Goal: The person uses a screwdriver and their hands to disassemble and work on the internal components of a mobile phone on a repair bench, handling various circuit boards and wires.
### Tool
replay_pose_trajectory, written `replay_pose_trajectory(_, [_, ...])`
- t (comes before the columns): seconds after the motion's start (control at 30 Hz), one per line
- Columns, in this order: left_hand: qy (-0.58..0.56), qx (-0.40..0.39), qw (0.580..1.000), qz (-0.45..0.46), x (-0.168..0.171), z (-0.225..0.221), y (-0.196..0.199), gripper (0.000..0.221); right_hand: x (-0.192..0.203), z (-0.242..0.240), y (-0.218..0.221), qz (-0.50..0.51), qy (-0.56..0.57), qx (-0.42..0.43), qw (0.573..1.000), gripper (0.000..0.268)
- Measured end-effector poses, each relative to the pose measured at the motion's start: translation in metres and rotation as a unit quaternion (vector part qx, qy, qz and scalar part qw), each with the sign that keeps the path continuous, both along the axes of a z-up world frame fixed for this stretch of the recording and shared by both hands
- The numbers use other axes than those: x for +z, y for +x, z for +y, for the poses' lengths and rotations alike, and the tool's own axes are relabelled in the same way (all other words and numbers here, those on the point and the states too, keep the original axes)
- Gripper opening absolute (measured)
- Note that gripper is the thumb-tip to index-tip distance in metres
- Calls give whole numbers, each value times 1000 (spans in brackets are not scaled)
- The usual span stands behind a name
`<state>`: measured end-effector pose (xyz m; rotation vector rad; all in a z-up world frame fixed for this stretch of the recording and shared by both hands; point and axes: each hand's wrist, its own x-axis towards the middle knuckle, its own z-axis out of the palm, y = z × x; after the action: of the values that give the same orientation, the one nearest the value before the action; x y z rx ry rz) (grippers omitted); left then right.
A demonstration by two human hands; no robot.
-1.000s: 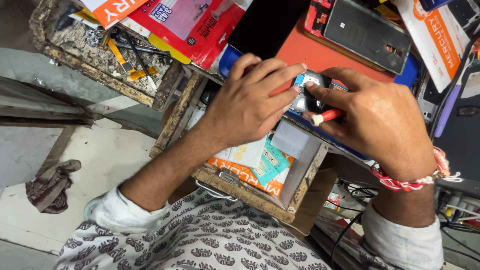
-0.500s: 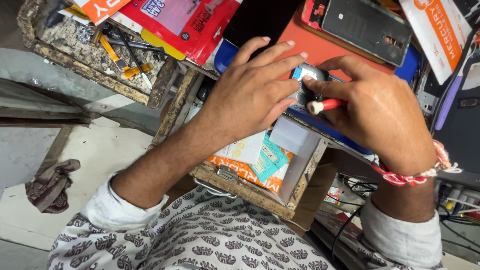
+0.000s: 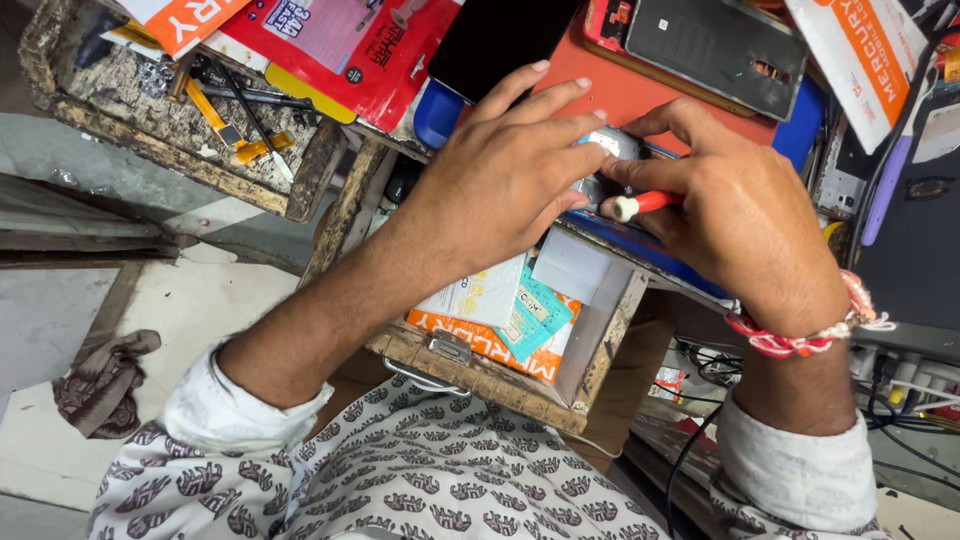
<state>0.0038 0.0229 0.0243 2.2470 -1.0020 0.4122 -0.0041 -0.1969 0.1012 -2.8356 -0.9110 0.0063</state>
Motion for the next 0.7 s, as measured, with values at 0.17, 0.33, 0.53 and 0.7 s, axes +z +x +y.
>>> replay_pose_trajectory(0.17, [-10,25,1000,-3,6,-1,-1,50,2,3,-5,-4,11,-1,1000,38])
replay_pose_trajectory(0.33, [10,25,1000,0,10,1,1,51,0,2,-7,3,23,-7,1000,40])
replay_pose_trajectory(0.53, [31,35,999,-6,12,-1,0,47,-3,3,-10,0,-6,-41,999,51])
replay_pose_trajectory(0.7, [46,34,998,-12,15,-3,1,50,-3,6,-14,6,4,-55,998,47])
